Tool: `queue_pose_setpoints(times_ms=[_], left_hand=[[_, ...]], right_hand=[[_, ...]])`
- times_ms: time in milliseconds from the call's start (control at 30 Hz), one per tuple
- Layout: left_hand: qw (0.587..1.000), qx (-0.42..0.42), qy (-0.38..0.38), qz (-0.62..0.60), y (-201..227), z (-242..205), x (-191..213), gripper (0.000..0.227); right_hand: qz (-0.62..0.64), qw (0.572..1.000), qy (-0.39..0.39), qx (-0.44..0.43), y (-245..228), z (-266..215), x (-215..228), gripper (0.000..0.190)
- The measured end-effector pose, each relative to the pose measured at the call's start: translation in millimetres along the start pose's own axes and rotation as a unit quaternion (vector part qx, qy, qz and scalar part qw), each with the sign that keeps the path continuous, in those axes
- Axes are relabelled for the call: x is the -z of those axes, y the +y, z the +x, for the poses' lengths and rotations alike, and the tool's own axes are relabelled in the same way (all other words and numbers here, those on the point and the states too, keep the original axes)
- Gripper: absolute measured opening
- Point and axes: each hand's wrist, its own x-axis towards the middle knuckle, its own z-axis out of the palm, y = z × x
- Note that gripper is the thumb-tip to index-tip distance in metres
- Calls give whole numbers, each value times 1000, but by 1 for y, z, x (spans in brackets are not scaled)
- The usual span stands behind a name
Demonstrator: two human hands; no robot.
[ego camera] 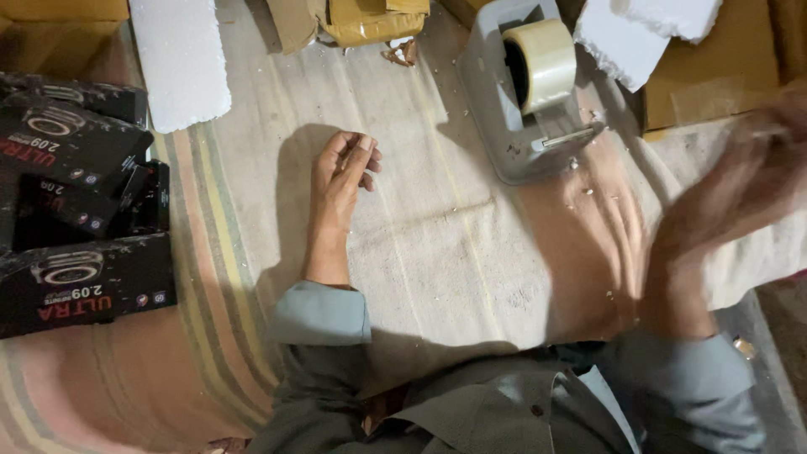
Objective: The person unpacks smartwatch boxes, removes the watch and accessories, places them into small brown shipping boxes, and seals the boxes with tape. The person repeats this process for multiple watches.
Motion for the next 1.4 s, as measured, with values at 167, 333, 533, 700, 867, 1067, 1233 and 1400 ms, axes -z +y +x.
queue_pose_setpoints(times_ms=[167,333,533,700,867,1067,1233,1400], left_hand=[[1000,-1,12,-11,-5,-1,1,20],[1000,-10,18,-15,-4,0,3,19],[1000,-24,17,3,-10,3,4,18],[998,-47,38,-4,-19,4,3,17],[974,-143,175,37,-21,-3,28,14],[871,-279,403,30,-2,-8,69,27],[861,-189,455,-127,15,-15,88,67],[857,-173,454,-172,28,9,127,82]], right_hand=[[150,922,-356,17,-76,-116,-55,11],[138,856,-496,42,-100,-120,-68,17],[89,857,-504,-56,-103,-114,-72,16],[97,855,-504,-65,-101,-111,-66,17],[113,849,-502,-117,-111,-104,-70,19],[100,848,-499,-147,-114,-102,-73,18],[88,846,-507,-143,-108,-107,-74,18],[89,847,-503,-144,-106,-110,-76,17]])
